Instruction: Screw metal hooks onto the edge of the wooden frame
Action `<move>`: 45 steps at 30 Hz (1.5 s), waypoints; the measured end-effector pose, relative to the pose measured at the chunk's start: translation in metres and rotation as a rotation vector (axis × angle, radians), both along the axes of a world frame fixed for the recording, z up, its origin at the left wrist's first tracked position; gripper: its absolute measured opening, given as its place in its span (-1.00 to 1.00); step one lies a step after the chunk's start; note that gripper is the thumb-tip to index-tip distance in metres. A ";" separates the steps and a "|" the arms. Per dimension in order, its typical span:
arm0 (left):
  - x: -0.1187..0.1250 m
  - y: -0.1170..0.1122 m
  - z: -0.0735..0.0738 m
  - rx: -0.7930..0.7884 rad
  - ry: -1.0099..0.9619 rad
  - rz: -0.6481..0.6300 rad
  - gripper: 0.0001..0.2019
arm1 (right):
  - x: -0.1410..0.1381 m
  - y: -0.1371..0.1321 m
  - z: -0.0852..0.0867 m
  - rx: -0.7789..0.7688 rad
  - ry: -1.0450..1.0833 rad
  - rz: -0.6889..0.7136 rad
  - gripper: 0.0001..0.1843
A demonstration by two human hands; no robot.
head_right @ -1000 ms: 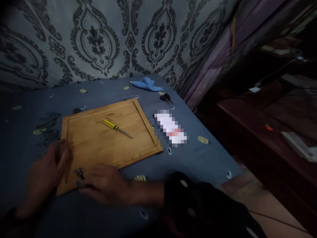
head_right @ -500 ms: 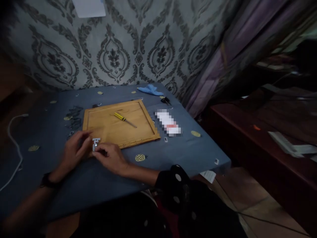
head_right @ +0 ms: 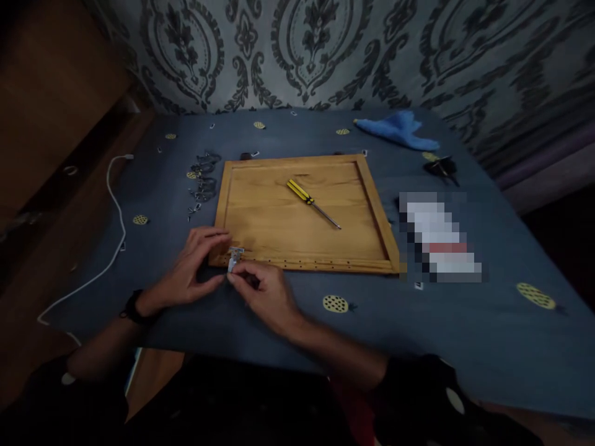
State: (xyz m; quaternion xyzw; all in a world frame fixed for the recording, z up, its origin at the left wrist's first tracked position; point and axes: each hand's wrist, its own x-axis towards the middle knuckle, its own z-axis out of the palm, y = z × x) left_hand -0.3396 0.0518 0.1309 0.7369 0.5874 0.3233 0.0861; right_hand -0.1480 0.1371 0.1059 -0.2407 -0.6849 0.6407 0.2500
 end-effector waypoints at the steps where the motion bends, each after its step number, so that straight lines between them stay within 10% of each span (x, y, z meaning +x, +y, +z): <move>1: 0.000 0.001 -0.001 -0.009 0.015 -0.020 -0.41 | 0.000 0.000 0.001 0.008 -0.006 -0.002 -0.75; 24: -0.002 0.009 -0.003 0.011 0.062 -0.072 -0.65 | 0.005 0.005 0.007 0.084 -0.057 0.108 -0.88; 35: -0.018 0.007 0.008 0.007 0.050 0.021 -0.69 | 0.028 0.030 0.014 1.119 -0.060 0.006 -0.65; 45: -0.031 0.003 0.019 -0.128 -0.110 -0.016 -0.58 | 0.026 0.050 0.004 1.165 -0.189 0.090 -0.78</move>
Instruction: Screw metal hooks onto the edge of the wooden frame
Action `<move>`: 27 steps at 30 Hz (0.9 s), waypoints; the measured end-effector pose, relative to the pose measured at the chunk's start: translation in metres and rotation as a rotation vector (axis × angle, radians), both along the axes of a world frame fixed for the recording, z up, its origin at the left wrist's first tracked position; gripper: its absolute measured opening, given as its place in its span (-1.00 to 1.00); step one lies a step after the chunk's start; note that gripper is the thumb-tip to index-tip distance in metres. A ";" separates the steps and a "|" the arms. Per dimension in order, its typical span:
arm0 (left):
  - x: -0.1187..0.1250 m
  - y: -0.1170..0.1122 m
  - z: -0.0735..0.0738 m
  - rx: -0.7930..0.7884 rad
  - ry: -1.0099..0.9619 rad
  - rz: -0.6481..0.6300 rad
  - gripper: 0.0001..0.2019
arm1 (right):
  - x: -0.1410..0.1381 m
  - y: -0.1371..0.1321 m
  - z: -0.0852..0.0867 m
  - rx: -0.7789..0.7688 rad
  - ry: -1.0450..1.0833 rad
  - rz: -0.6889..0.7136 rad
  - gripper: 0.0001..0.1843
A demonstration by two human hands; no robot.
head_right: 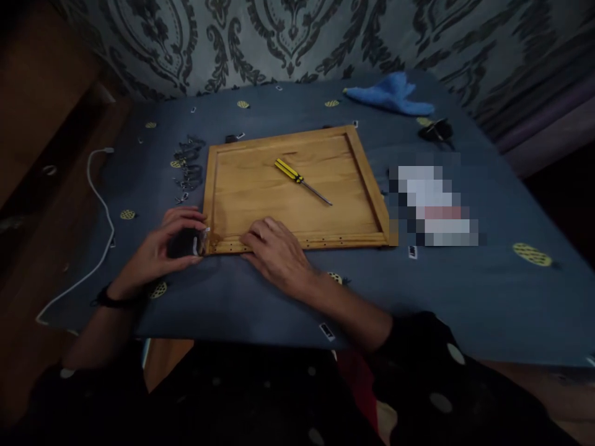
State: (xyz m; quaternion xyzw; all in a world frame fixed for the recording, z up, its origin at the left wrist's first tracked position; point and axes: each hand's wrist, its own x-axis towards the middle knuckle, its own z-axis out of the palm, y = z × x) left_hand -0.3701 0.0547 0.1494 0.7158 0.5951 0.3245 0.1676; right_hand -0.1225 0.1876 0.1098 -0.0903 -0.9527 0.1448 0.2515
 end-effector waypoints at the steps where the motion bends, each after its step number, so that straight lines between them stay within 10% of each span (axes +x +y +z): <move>1: 0.000 0.000 -0.001 -0.012 0.001 -0.018 -0.58 | 0.000 0.000 0.000 -0.002 0.007 0.002 -0.79; 27: 0.015 -0.002 -0.009 -0.057 0.108 -0.104 -0.65 | -0.015 -0.020 0.000 0.078 0.119 0.189 -0.71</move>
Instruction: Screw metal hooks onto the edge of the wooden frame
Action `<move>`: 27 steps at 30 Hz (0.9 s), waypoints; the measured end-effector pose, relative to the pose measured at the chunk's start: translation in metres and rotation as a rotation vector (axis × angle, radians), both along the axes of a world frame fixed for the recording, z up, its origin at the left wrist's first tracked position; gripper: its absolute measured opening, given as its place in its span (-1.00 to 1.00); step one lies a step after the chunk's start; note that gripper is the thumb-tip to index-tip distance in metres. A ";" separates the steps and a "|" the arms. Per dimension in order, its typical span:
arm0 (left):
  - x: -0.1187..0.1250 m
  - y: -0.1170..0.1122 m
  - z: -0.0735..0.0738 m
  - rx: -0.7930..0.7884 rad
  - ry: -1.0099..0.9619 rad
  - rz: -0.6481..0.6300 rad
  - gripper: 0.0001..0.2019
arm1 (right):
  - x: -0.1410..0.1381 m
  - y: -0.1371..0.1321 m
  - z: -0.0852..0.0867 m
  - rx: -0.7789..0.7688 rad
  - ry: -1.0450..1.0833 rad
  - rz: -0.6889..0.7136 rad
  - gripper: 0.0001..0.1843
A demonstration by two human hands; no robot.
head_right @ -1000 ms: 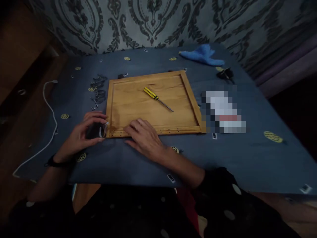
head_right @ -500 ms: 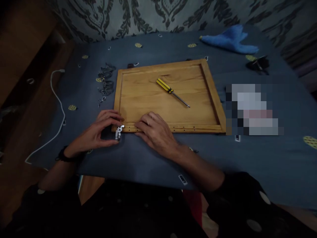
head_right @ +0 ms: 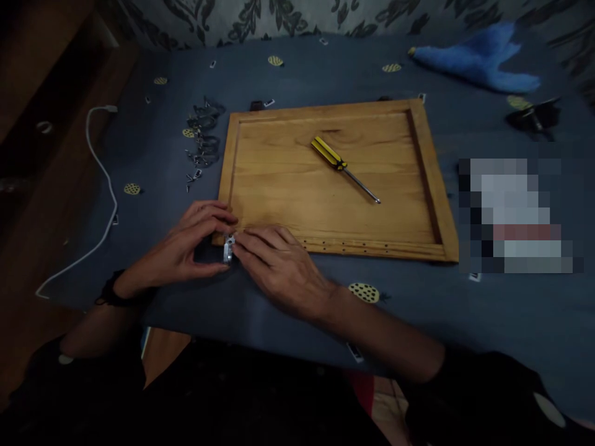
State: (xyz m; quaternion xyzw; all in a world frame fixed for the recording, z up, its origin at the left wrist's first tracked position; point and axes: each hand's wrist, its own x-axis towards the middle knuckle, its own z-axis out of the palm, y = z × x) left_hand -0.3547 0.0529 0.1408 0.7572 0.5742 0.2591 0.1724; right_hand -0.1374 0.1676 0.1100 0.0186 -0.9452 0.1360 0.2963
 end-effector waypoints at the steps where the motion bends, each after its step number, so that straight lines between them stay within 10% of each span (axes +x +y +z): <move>1: 0.000 0.000 -0.001 0.010 -0.001 -0.001 -0.65 | -0.001 0.000 -0.001 0.009 0.002 0.006 -0.72; 27: 0.005 0.000 0.011 -0.029 0.038 0.014 -0.64 | 0.003 0.004 0.001 -0.044 -0.037 -0.011 -0.71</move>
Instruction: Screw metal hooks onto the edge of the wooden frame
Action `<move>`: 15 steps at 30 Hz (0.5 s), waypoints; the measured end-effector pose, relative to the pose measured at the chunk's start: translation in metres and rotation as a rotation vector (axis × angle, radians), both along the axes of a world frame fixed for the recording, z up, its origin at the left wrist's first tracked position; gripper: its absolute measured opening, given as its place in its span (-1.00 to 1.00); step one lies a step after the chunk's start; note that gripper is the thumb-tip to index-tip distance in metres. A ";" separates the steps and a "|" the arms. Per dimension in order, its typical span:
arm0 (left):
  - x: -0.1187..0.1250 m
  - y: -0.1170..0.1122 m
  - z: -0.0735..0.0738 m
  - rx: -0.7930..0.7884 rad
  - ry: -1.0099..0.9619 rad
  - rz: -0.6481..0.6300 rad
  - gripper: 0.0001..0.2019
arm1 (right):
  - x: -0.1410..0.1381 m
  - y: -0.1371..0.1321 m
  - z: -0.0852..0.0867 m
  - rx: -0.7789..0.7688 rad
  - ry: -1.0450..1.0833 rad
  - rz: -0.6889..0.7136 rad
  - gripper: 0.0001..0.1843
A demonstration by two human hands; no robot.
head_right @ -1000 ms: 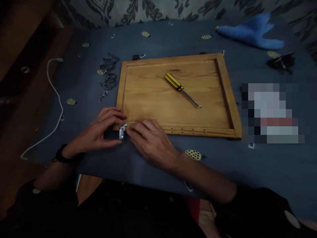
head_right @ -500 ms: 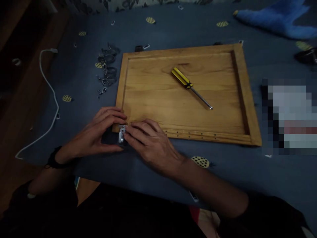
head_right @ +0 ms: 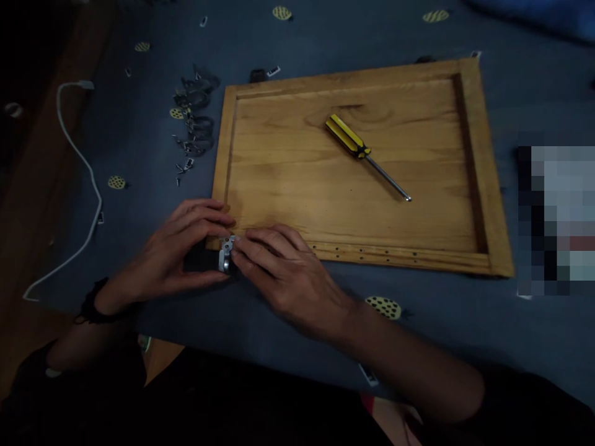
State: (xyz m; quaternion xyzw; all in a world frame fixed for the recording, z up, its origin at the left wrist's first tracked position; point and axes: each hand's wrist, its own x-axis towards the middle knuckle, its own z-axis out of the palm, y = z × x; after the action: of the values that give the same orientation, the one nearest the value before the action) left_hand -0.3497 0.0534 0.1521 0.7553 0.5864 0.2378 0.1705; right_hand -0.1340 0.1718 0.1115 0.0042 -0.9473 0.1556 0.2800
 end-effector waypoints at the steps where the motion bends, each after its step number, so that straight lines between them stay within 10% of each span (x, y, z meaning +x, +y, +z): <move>1: 0.000 0.000 0.000 0.001 0.003 0.000 -0.64 | 0.000 0.000 0.000 0.005 0.006 -0.004 -0.71; 15: 0.001 0.000 -0.001 0.028 -0.016 -0.007 -0.63 | 0.000 0.001 -0.002 -0.038 0.061 0.002 -0.80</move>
State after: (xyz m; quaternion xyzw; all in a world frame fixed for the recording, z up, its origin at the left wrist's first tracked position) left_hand -0.3489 0.0534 0.1514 0.7579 0.5789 0.2514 0.1653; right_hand -0.1340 0.1731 0.1092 0.0046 -0.9353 0.1734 0.3085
